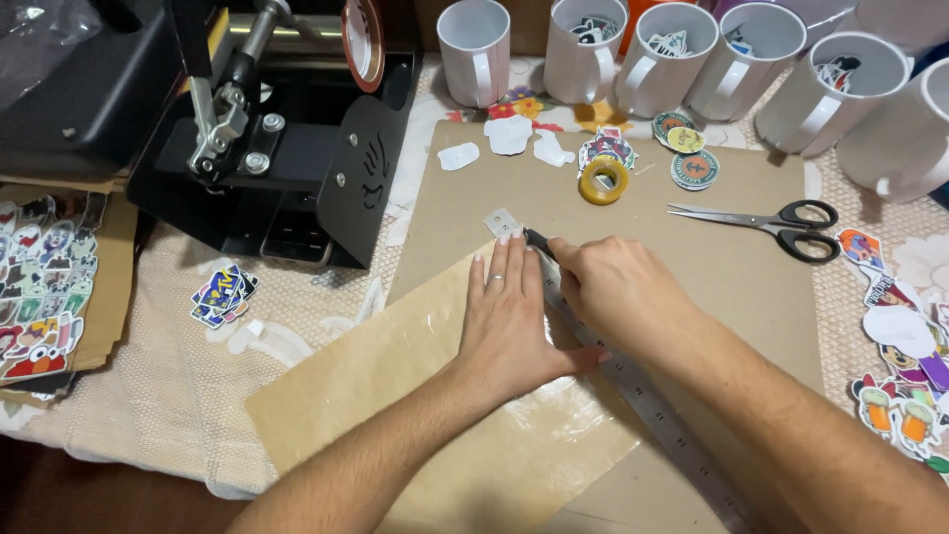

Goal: Preparing a heat press sheet by applying tape and trimming it to size using a ruler, craft knife, and scissors.

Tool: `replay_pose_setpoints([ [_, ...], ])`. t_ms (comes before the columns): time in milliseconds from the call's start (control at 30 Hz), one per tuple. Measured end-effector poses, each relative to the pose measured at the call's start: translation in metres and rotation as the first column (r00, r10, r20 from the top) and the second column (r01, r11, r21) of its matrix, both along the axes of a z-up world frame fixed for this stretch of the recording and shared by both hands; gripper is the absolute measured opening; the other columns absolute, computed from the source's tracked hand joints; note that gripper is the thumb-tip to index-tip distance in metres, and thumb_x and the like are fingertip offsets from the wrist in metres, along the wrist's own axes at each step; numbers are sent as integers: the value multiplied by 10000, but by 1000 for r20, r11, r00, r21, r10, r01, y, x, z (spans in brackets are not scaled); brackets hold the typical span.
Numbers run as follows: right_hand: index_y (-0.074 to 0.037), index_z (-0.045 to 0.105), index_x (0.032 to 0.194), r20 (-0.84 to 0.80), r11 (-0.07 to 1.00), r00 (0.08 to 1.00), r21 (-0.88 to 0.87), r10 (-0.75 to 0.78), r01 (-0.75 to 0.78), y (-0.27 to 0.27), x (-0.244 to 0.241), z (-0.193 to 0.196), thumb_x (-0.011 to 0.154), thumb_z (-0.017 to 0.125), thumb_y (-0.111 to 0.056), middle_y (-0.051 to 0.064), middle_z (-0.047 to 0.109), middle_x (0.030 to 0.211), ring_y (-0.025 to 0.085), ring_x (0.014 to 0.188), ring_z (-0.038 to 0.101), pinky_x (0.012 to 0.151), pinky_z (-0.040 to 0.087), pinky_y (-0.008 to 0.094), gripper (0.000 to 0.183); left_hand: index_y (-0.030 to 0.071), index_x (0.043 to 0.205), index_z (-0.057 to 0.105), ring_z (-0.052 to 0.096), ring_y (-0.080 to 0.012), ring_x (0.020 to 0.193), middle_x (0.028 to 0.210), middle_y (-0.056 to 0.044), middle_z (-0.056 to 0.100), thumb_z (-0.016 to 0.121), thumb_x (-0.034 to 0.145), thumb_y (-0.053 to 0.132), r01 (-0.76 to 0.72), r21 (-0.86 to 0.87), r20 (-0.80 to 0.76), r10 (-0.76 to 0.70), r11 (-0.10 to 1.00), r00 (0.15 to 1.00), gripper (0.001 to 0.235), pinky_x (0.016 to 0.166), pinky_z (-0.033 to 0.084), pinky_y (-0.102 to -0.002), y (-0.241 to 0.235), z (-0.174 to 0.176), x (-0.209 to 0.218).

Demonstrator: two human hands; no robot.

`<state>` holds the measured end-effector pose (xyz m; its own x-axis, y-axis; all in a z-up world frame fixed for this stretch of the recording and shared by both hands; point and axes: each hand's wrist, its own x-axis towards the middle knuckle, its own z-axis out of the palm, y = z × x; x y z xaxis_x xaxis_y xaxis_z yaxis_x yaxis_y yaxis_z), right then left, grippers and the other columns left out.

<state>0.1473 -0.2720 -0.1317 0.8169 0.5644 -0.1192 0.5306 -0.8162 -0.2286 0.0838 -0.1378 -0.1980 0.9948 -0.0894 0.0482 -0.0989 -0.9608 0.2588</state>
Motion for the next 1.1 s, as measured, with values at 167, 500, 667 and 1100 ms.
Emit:
replay_pose_setpoints([
  [167, -121, 527, 840, 21, 1000, 1000, -4, 16, -16, -11, -6, -1, 873, 458, -90, 100, 608, 576, 380, 563, 544, 532, 412, 464, 83, -54, 1533, 173, 59, -358, 1524, 1634, -247, 121, 572, 614, 998, 4, 10, -25, -4, 1000, 1000, 1453, 1194, -4, -542, 0, 0, 0],
  [500, 19, 698, 1173, -105, 999, 994, 45, -11, 16, -27, -34, 35, 880, 550, -12, 144, 726, 635, 238, 588, 757, 547, 635, 301, 330, -84, 1496, 237, 81, -421, 1532, 1619, -298, 158, 706, 638, 784, -10, -182, -177, -23, 983, 984, 1308, 1210, -24, -566, -3, 45, -7],
  [667, -1, 702, 1172, -117, 1000, 993, -19, -14, 12, -37, -46, 43, 893, 561, -22, 142, 749, 677, 237, 624, 771, 563, 640, 312, 313, -105, 1491, 247, 85, -438, 1530, 1611, -321, 165, 773, 654, 663, -3, -213, -177, -35, 977, 984, 1252, 1207, -24, -571, -3, 50, -8],
  [1100, -203, 531, 1080, -156, 993, 987, -116, -43, 25, -85, -76, 11, 937, 503, -221, 101, 669, 685, 409, 675, 649, 584, 464, 507, 147, -36, 1536, 191, 79, -356, 1519, 1637, -238, 126, 645, 638, 986, 8, 70, 37, -10, 998, 999, 1434, 1197, -7, -532, 0, -8, 1],
])
